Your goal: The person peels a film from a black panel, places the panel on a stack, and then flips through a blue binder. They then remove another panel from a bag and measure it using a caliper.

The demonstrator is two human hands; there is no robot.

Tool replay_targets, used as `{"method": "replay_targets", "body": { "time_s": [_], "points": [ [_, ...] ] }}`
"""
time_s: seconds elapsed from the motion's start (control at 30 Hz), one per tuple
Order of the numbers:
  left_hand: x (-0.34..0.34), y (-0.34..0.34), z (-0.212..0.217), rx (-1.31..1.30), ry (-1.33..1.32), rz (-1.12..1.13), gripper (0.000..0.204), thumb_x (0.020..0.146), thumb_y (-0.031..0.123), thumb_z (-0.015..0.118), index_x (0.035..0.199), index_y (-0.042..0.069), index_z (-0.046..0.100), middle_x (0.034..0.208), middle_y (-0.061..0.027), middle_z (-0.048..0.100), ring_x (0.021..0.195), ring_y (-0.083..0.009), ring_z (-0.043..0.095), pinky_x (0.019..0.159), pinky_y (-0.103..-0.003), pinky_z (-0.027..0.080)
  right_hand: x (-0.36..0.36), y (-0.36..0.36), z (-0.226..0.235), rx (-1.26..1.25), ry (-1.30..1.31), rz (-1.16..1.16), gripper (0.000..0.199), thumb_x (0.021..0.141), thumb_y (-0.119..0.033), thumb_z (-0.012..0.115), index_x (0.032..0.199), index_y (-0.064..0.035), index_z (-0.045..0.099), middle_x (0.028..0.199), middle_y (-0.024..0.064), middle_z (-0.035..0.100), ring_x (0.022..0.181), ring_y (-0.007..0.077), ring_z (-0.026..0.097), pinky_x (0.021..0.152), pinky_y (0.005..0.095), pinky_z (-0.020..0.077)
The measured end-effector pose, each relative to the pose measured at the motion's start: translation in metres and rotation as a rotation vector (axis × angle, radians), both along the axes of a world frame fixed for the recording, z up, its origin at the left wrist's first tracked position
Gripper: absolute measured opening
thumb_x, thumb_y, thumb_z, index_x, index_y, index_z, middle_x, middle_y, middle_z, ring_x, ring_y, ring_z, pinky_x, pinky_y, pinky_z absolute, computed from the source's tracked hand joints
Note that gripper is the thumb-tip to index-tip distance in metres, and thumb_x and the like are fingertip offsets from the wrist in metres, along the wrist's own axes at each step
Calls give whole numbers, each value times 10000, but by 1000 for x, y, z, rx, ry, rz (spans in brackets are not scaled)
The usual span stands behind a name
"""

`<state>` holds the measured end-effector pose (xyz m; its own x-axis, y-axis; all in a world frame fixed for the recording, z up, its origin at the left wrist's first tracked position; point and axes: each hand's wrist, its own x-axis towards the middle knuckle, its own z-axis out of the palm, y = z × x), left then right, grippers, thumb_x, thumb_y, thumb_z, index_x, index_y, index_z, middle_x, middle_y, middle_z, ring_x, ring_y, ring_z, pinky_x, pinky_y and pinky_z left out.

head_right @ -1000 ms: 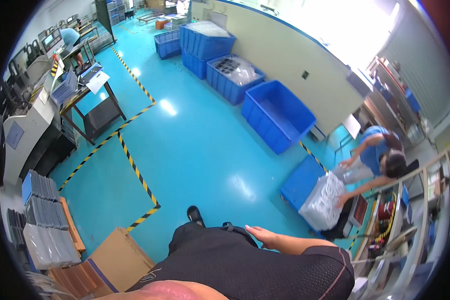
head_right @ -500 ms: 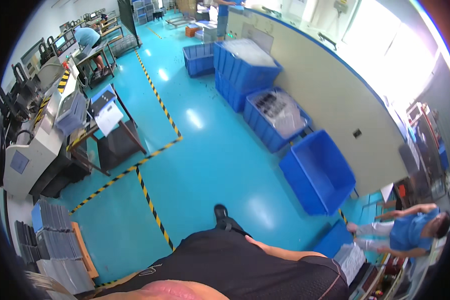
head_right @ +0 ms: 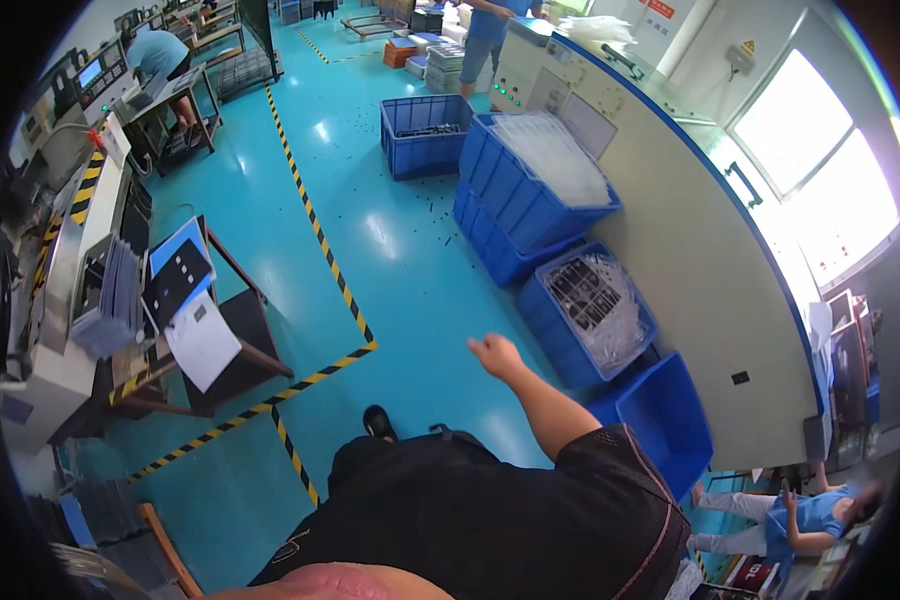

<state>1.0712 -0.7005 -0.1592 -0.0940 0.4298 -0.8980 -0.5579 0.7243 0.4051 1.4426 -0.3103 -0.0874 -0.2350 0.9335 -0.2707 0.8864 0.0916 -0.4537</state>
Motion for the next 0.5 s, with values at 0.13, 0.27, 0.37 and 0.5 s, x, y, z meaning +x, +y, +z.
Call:
{"method": "replay_targets", "body": {
  "time_s": [0.13, 0.27, 0.37, 0.5],
  "points": [
    [-56, 108, 49, 43, -64, -154, 318, 958, 343, 601, 1170, 108, 640, 1125, -48, 661, 1002, -159, 608, 936, -323, 485, 52, 17, -98, -284, -557, 376, 499, 876, -524, 602, 1057, -70, 699, 1111, 219, 675, 1072, 398, 630, 900, 504, 512],
    [-104, 197, 101, -96, -270, -108, 306, 956, 336, 608, 1157, 109, 648, 1113, -46, 667, 992, -156, 612, 932, -320, 488, 72, 47, -153, -624, -360, 435, 347, 922, -389, 556, 940, -72, 698, 925, 191, 672, 873, 371, 646, 734, 476, 524],
    [-189, 297, 124, 313, -292, 192, 325, 965, 360, 567, 1169, 110, 610, 1074, -90, 650, 988, -214, 627, 788, -366, 511, 27, 132, -164, -824, -297, 317, 294, 918, -349, 568, 897, -72, 664, 823, 165, 647, 749, 339, 623, 640, 455, 504],
    [-282, 418, 116, 707, -340, 720, 328, 968, 336, 612, 1178, 89, 568, 1130, -109, 667, 895, -173, 635, 802, -312, 513, -81, 308, -150, -854, -162, 275, 238, 912, -295, 583, 840, -71, 617, 687, 129, 612, 583, 297, 593, 515, 427, 478]
  ]
}}
